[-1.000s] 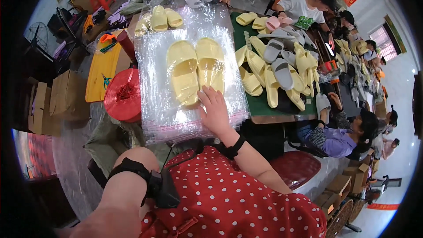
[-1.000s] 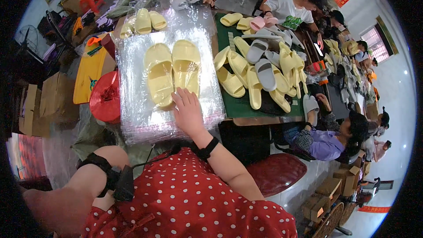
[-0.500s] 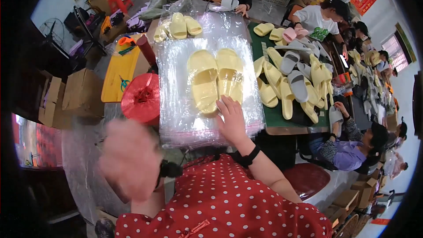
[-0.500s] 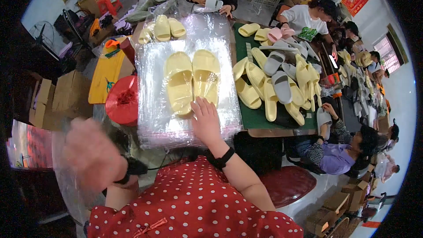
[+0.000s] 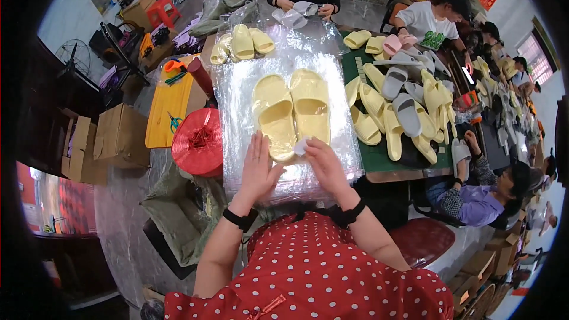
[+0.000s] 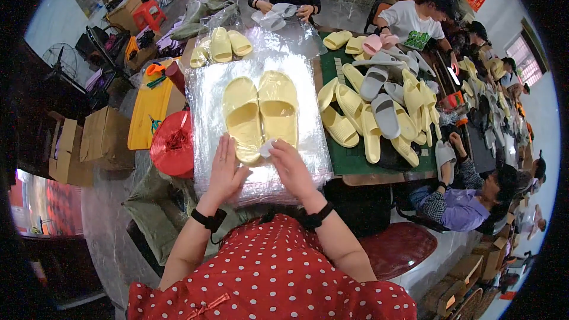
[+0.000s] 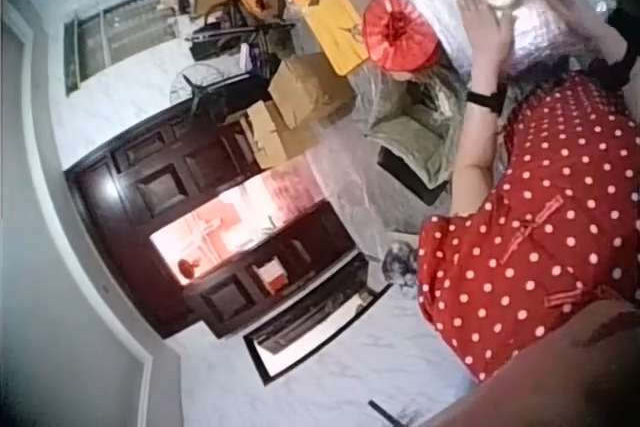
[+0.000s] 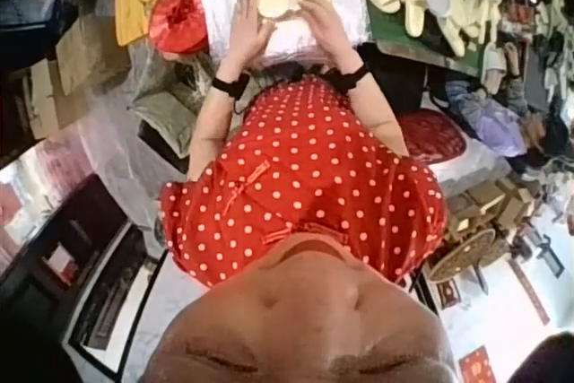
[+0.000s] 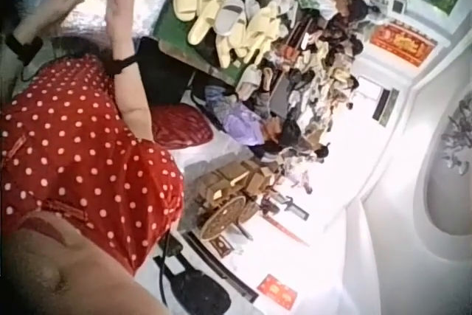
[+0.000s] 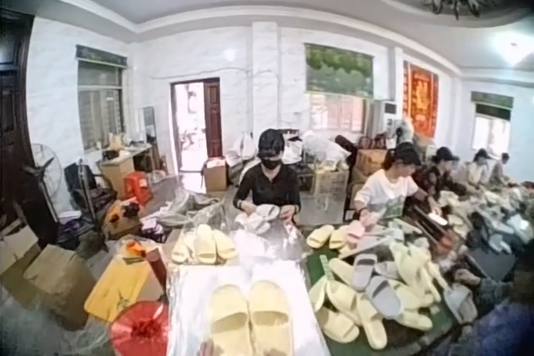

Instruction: Placing pairs of slippers into plastic bags for packaging.

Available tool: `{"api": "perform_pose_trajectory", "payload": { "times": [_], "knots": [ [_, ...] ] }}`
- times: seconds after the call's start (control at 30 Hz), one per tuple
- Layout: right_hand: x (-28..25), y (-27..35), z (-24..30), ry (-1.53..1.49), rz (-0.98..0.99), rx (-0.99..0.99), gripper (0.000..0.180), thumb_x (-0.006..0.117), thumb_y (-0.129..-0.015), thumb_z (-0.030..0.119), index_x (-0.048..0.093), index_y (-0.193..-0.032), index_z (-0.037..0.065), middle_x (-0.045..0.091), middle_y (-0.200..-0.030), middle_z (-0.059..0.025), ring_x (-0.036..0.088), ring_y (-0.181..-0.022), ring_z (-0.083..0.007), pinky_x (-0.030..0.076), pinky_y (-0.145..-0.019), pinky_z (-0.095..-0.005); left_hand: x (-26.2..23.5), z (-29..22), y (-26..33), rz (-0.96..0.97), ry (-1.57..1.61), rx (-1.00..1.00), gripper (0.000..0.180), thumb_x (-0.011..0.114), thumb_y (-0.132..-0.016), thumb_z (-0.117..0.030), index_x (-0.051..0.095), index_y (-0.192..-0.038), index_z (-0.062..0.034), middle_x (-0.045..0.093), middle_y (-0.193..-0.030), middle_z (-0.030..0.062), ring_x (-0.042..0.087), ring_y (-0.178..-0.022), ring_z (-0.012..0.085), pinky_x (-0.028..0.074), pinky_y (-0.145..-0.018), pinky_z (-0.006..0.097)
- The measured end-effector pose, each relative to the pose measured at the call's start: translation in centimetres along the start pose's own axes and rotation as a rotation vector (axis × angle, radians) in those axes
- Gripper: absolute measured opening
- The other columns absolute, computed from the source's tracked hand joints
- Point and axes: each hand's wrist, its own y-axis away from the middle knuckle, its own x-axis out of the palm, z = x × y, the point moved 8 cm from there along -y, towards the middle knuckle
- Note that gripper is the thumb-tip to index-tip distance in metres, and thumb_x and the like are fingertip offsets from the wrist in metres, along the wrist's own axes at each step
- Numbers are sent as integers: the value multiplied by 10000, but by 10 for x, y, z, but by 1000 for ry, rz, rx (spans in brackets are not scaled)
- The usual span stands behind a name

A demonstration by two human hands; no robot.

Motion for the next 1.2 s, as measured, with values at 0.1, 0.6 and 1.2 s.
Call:
{"api": "perform_pose_trajectory", "payload": {
  "times": [0.1,0.6,1.2],
  "knots": [
    [-34,18,-35,-411,-205,357,164,630,-920,40,656,-1070,-20,667,-1017,-142,642,-933,-214,498,-842,-314,-17,1,-2,-136,100,-33,854,680,-854,-271,232,-1495,71,232,-1548,294,210,-1443,445,198,-1182,476],
    [-33,9,-45,92,-9,740,524,640,-883,497,694,-971,-17,712,-818,-186,697,-803,-343,541,-707,-418,-34,-8,-25,-185,-228,-324,515,761,-764,-323,649,-1149,1,476,-1343,315,292,-1326,441,264,-1093,517],
    [-13,15,-39,-1140,-237,753,639,650,-829,-10,310,-1369,-29,601,-1154,-178,662,-940,-208,568,-770,-311,-6,-9,-6,-109,1376,-786,455,650,-905,-79,491,-1305,69,646,-1165,146,650,-1023,235,539,-884,361]
  ]
}}
